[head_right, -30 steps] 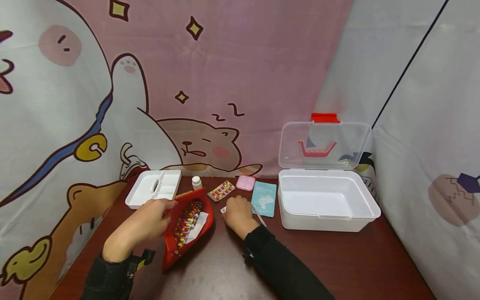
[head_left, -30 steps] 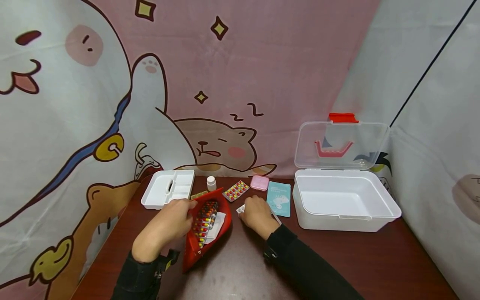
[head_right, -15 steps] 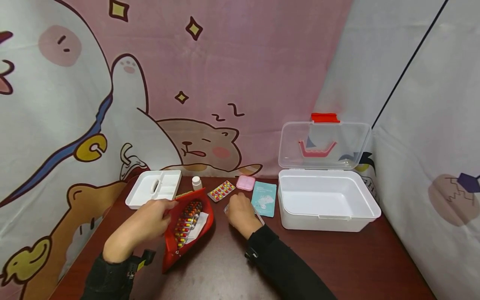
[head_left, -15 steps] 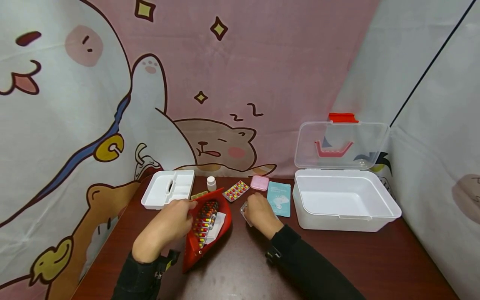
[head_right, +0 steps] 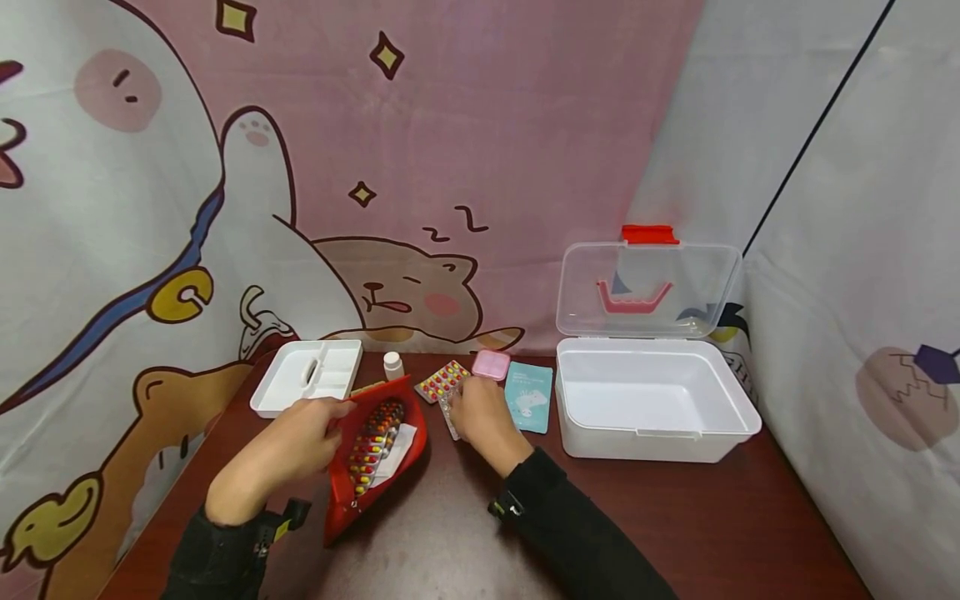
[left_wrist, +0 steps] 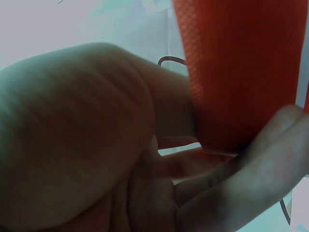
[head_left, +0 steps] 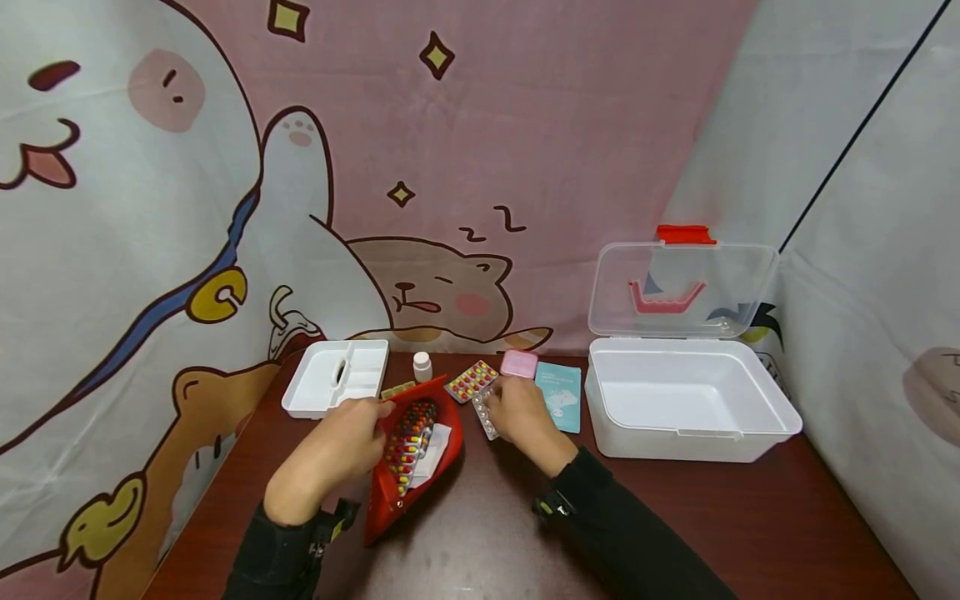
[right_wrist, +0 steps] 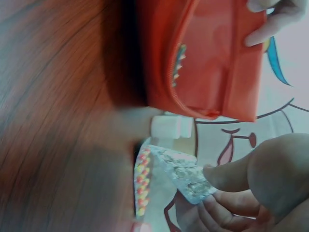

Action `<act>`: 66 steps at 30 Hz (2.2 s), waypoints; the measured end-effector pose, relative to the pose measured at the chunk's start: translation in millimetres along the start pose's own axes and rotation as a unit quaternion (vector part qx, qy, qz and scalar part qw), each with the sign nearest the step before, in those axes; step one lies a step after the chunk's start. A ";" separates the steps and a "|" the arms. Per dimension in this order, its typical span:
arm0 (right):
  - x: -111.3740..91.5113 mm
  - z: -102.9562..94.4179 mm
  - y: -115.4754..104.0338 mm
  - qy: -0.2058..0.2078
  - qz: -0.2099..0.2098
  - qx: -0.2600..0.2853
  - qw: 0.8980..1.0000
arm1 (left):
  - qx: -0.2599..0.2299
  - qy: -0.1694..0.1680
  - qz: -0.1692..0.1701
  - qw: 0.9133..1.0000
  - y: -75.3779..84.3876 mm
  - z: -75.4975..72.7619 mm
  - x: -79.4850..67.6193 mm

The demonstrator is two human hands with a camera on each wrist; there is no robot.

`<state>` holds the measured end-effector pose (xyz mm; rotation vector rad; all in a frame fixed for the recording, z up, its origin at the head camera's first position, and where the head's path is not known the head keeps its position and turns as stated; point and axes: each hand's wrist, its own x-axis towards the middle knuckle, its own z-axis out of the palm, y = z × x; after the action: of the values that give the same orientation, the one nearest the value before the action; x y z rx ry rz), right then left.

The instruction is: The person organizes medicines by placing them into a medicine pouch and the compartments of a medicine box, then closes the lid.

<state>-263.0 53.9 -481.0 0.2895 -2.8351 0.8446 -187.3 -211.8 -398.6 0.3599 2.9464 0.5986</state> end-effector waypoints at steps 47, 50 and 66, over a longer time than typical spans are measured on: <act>-18.8 19.2 -92.5 -0.149 0.000 0.160 0.976 | 0.000 0.013 0.038 0.999 -2.6 -1.0 2.0; -19.2 24.1 -95.3 -0.155 0.000 0.145 0.977 | -0.001 0.011 0.034 0.999 -2.6 -1.2 1.2; -24.4 44.6 -101.5 -0.141 -0.022 0.045 0.989 | -0.007 0.005 0.027 1.000 -1.8 -1.5 0.2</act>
<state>-220.5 -50.8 -470.1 0.5223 -3.0376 0.9963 -188.1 -213.9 -398.0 0.4378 2.9486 0.6303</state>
